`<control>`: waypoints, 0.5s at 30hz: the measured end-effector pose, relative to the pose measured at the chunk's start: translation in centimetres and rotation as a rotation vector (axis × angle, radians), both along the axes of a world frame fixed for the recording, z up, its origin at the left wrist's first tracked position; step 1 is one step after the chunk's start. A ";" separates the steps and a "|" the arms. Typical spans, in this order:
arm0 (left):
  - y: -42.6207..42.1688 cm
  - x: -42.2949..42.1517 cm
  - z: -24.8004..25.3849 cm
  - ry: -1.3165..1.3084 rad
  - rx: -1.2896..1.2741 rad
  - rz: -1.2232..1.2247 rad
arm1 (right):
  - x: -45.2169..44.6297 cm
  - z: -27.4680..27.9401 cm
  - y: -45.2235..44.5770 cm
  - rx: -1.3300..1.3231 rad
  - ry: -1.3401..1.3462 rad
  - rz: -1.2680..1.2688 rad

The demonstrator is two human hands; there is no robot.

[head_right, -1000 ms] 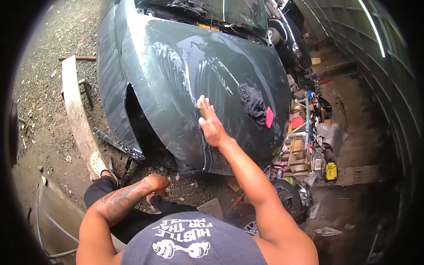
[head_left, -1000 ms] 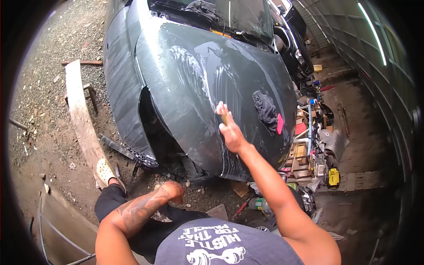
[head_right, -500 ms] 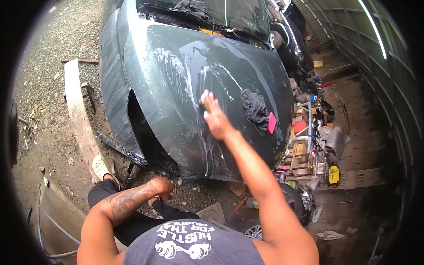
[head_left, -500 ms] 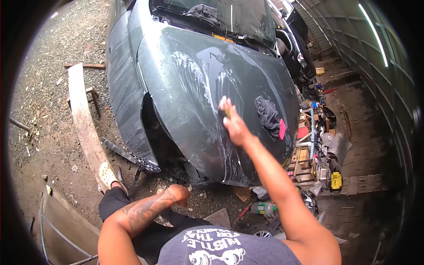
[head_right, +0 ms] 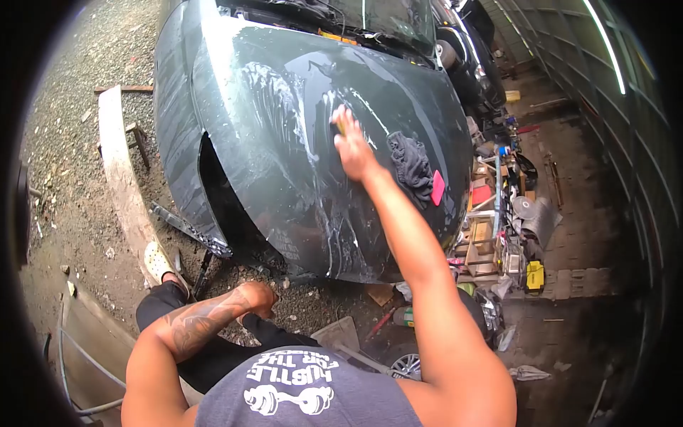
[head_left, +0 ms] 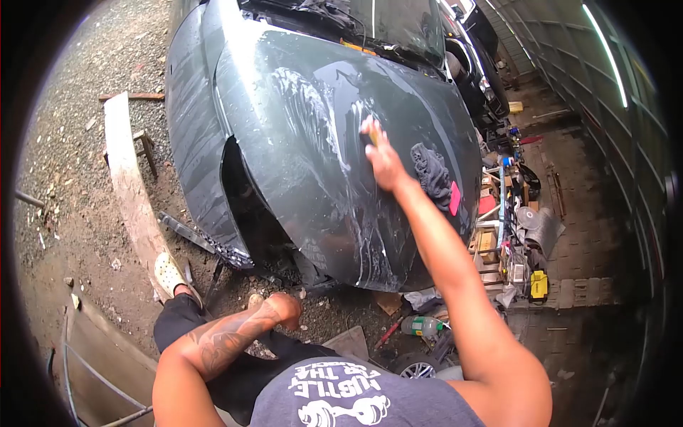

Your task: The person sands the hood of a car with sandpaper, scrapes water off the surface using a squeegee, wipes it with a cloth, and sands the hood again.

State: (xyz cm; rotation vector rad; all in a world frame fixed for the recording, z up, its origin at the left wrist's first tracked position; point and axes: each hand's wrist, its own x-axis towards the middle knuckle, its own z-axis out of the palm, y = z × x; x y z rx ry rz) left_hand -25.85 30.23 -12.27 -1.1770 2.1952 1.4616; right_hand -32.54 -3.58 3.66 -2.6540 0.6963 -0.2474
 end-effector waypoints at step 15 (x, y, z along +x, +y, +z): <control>0.4 -0.8 -0.4 0.121 -0.071 0.038 | 1.8 1.3 -3.6 0.142 0.101 -0.208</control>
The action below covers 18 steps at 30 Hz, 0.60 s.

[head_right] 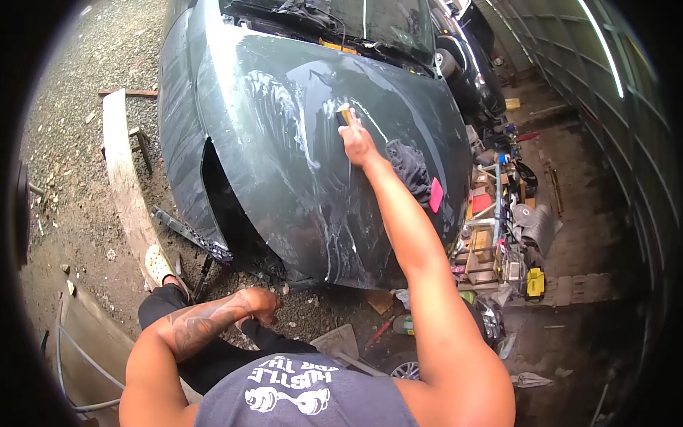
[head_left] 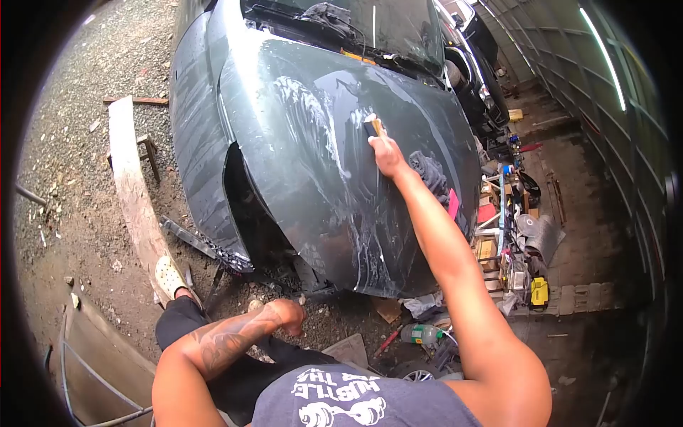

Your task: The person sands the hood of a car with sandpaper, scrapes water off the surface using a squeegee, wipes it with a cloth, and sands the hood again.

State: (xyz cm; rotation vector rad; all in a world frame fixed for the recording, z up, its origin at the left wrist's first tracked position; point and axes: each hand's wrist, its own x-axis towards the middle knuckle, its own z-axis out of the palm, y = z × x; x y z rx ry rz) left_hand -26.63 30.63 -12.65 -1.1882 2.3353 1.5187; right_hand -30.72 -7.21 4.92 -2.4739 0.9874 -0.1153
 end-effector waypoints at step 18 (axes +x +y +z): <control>-0.7 0.4 0.1 -0.134 0.045 -0.067 | -5.0 -1.1 5.8 -0.066 -0.076 0.215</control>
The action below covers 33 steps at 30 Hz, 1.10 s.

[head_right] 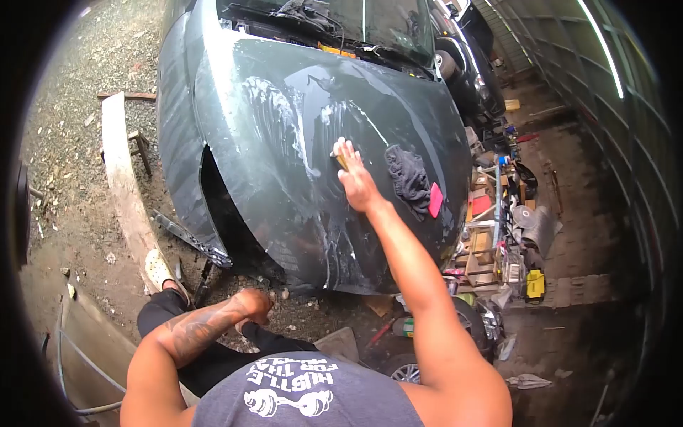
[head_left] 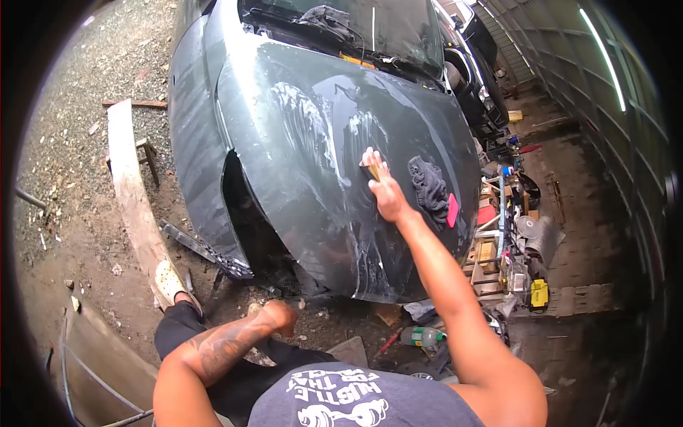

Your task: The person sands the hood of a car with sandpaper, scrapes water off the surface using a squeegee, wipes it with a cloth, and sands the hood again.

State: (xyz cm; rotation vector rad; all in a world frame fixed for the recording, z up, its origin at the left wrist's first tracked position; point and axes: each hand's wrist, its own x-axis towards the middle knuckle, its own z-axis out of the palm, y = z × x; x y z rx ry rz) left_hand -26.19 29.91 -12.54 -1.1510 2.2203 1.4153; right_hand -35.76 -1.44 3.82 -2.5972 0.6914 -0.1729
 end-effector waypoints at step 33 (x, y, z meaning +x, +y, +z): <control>-1.1 0.9 0.3 0.086 -0.087 0.023 | 9.6 -0.7 6.0 -0.146 -0.003 0.130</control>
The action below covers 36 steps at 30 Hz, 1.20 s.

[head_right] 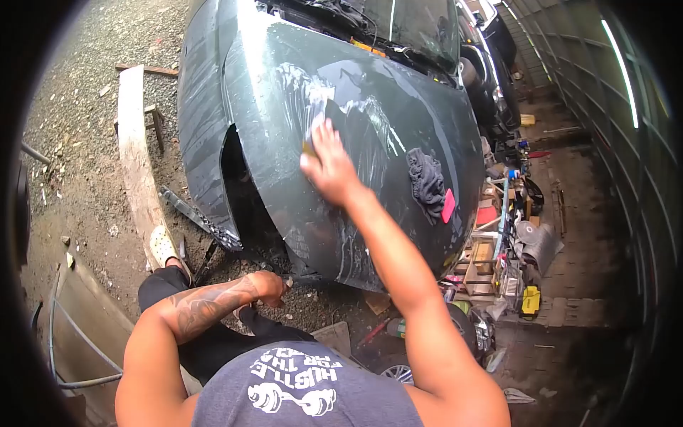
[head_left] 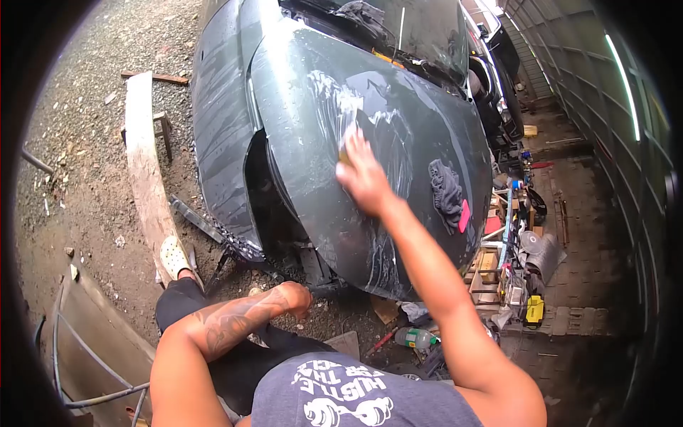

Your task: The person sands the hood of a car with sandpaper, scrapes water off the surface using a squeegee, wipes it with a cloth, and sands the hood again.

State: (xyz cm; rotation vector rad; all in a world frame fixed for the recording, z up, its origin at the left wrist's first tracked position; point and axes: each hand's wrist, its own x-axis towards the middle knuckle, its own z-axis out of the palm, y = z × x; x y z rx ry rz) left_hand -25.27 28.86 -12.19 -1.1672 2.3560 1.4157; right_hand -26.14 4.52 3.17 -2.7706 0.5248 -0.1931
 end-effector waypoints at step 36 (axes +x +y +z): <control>0.4 1.4 1.5 -0.004 -0.037 0.085 | 8.0 0.2 -4.6 0.086 -0.038 -0.006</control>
